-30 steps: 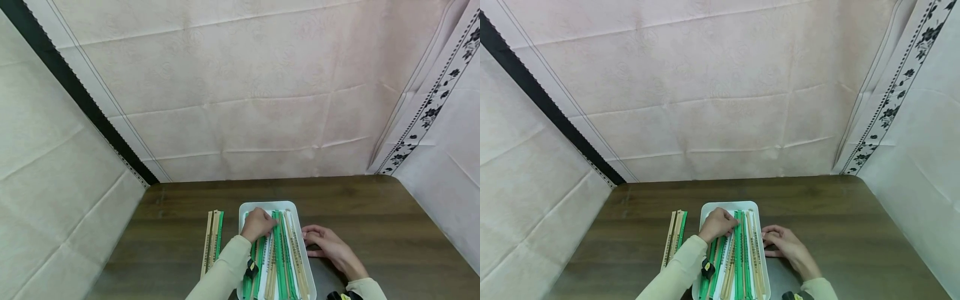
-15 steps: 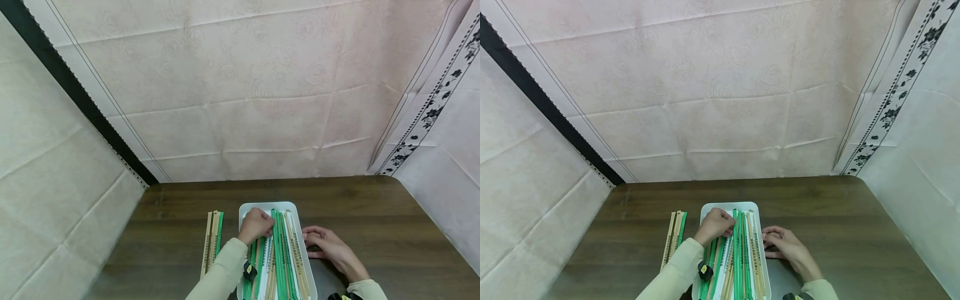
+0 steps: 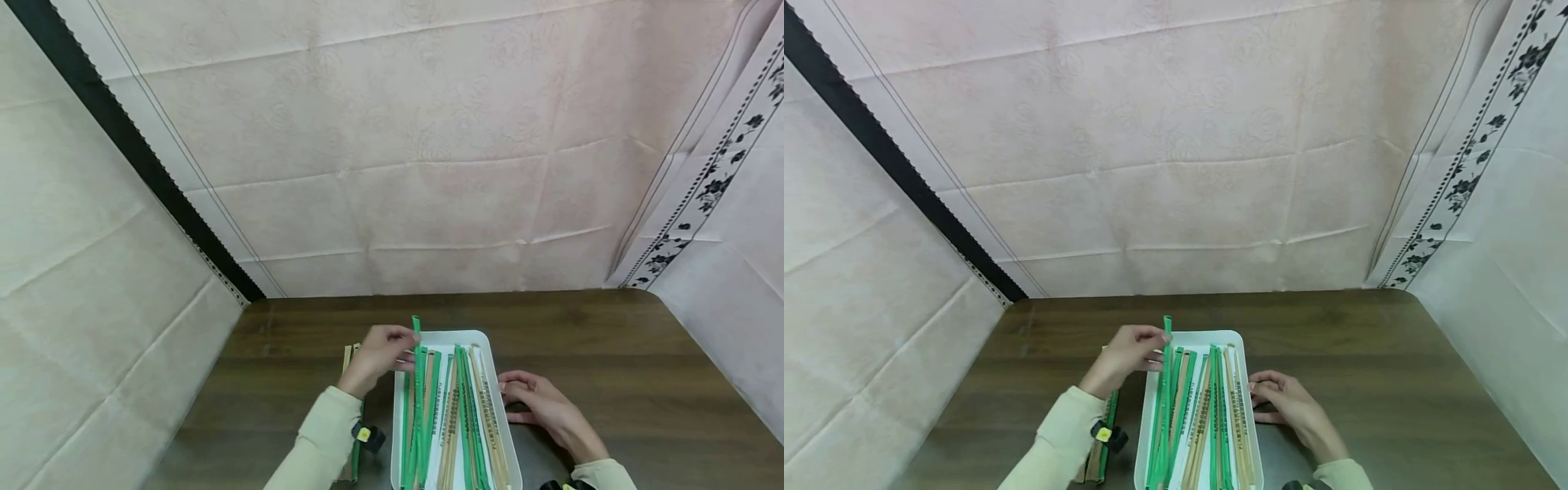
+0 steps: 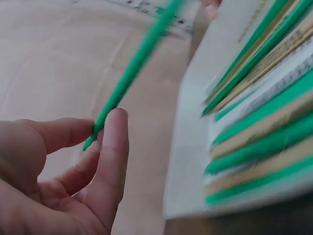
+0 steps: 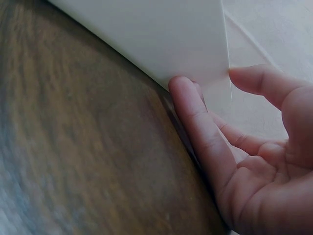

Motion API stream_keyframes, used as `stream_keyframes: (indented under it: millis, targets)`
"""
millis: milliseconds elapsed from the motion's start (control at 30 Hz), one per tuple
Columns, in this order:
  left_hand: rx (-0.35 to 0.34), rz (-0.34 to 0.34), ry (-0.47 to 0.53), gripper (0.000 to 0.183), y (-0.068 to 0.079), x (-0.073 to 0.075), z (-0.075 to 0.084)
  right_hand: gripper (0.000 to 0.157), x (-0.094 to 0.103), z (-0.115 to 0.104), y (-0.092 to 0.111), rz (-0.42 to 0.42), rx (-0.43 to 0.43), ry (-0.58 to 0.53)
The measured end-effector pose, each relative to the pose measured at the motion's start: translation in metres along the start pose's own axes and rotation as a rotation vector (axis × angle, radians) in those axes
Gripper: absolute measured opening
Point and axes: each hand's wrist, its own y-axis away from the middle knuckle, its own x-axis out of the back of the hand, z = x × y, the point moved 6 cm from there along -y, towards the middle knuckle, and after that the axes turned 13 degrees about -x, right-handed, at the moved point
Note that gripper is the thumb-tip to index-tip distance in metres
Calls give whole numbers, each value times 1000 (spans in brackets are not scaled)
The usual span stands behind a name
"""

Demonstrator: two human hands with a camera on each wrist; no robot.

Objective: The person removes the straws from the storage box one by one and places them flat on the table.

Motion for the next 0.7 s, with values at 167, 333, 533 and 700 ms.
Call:
stream_keyframes:
  millis: [167, 333, 533, 700]
  targets:
    - [16, 78, -32, 33, 13, 49, 8, 53, -1, -1, 1, -9, 11, 6]
    - [66, 180, -136, 37, 30, 95, -4, 54, 1, -1, 3, -5, 6, 14]
    - [111, 295, -294, 37, 42, 137, -38, 59, 3, 0, 1, 7, -11, 3]
    - [109, 290, -487, 30, 44, 153, -62, 58, -1, 0, 2, -14, -4, 4]
